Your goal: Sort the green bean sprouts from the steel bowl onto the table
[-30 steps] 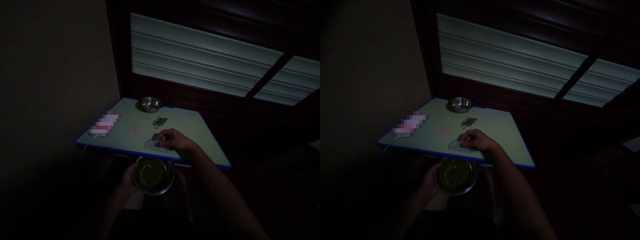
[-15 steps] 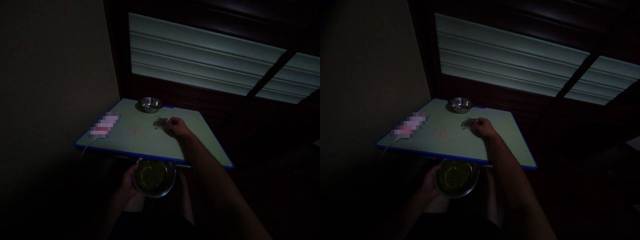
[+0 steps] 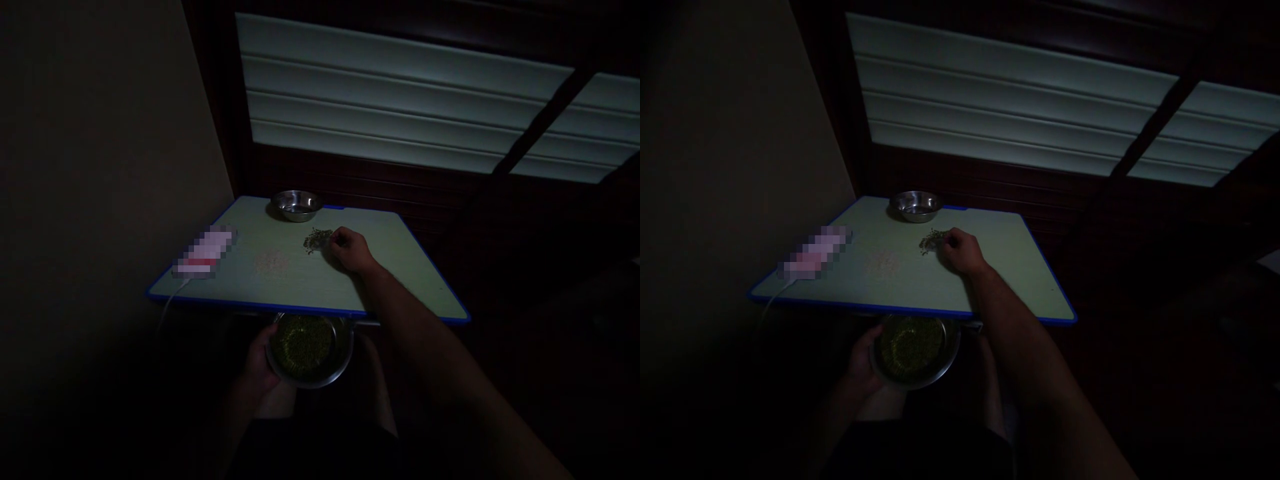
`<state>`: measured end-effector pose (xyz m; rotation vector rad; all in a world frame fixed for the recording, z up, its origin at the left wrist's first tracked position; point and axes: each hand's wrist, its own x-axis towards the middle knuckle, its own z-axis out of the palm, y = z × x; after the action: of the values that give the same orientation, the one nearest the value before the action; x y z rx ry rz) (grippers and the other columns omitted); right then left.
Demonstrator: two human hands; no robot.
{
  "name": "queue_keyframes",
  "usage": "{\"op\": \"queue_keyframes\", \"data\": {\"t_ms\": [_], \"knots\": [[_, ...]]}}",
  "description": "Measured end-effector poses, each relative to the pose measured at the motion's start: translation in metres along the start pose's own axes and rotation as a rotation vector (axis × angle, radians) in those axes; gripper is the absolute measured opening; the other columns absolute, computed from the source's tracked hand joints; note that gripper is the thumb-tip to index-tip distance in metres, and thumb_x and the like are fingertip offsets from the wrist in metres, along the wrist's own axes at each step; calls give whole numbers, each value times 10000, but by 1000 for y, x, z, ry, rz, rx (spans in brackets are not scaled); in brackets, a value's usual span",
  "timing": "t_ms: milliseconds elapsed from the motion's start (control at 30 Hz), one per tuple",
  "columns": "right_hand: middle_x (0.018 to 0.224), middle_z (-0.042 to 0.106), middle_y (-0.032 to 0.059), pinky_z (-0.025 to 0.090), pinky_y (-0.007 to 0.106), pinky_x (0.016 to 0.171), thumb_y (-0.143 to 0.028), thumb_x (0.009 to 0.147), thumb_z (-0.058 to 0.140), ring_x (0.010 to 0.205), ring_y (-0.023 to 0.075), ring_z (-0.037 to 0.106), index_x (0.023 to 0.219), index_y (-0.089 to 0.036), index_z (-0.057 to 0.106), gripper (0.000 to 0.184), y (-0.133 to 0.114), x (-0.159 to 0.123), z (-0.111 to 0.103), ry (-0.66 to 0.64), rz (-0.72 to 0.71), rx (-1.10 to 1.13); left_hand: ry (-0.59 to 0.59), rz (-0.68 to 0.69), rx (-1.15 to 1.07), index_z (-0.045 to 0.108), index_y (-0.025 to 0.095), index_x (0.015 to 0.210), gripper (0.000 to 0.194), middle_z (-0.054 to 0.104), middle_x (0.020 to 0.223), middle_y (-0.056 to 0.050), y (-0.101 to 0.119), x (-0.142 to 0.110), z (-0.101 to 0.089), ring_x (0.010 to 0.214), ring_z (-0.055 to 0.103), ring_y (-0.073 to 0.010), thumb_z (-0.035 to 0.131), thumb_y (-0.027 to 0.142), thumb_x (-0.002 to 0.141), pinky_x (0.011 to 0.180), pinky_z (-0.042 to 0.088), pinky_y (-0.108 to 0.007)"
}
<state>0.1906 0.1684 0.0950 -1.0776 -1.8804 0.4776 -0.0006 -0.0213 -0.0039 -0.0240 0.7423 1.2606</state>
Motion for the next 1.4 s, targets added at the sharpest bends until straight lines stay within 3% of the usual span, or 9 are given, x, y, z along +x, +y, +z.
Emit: {"op": "queue_keyframes", "data": {"t_ms": [133,733,1033,1233,1400], "knots": [[701,620,1,401,261,663,-264,714,551,670,132,513,756,-178,600,108,2,1,2,-12,-7,-12,-62,21,15,752,145,874,210,788,865,-86,0,2,-3,858,727,-257,568,214,801,870,536,-405],[595,531,-27,357,255,607,-234,629,519,601,116,455,645,-185,529,52,-2,2,-3,42,80,52,-117,26,26,754,180,807,163,787,822,-72,4,3,-4,879,724,-275,605,228,762,890,527,-430],[551,460,-47,315,234,547,-269,612,525,556,93,395,597,-186,494,90,-1,0,-2,-72,119,150,-120,17,19,750,177,828,178,787,834,-71,4,2,-4,886,721,-271,592,235,771,890,526,-427],[573,498,-40,332,235,554,-279,611,563,566,95,420,622,-179,526,107,3,0,2,-108,109,137,-165,14,27,752,179,862,179,789,875,-69,4,2,-4,912,717,-270,606,237,777,927,506,-432],[608,544,-27,351,239,579,-273,651,567,590,102,450,652,-176,554,98,4,0,3,-57,69,49,-96,18,38,752,171,837,176,787,852,-80,4,0,0,884,720,-279,600,234,773,897,521,-444]]}}
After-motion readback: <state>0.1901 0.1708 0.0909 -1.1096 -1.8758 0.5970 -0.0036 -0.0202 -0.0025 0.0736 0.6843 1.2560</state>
